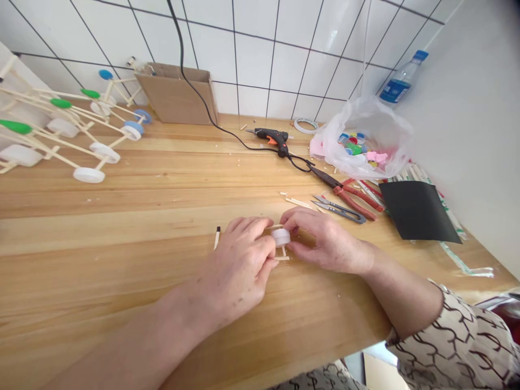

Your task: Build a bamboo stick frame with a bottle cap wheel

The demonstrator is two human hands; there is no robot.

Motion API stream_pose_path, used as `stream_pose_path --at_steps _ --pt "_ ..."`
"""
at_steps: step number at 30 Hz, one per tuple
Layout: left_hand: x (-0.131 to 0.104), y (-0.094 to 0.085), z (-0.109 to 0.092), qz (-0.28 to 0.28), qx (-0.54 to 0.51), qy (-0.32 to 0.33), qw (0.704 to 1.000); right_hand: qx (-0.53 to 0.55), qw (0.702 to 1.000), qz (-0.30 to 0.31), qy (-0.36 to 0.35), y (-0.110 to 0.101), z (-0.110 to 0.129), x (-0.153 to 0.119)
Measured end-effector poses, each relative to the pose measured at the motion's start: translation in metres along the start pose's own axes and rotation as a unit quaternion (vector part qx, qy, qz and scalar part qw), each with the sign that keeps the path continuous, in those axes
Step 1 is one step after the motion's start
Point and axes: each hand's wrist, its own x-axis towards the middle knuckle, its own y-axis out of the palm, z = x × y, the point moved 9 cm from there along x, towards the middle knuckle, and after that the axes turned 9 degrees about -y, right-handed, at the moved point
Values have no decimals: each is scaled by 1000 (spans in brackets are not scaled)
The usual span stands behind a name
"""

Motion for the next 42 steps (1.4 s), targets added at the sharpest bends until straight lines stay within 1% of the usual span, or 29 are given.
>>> stream_pose_path --at_steps 6,11,17,25,30,32,35,42 --pt "1 -1 1 5 -11 -8 1000 1 1000 2 1 0 0 -1" --pt "2 -3 2 -7 -25 -16 1000 7 1000 -1 2 -1 -1 -1" --pt "3 -5 0 -11 -26 -6 1000 1 1000 2 1 -2 0 0" --pt "4 -7 3 -44 -40 9 998 11 1000 -20 11 -5 -3 -1" --pt "3 -7 4 -60 -31 12 998 -2 999 -39 -13 -6 -2 -2" --pt "3 -5 5 -58 -30 10 998 -11 999 -41 -21 -5 -1 -3" --pt "2 -2 8 -56 -29 1 998 -19 999 -36 -25 -4 -1 -5" --pt "-2 1 10 -65 -13 6 998 -21 1000 -17 -3 -2 -4 -8"
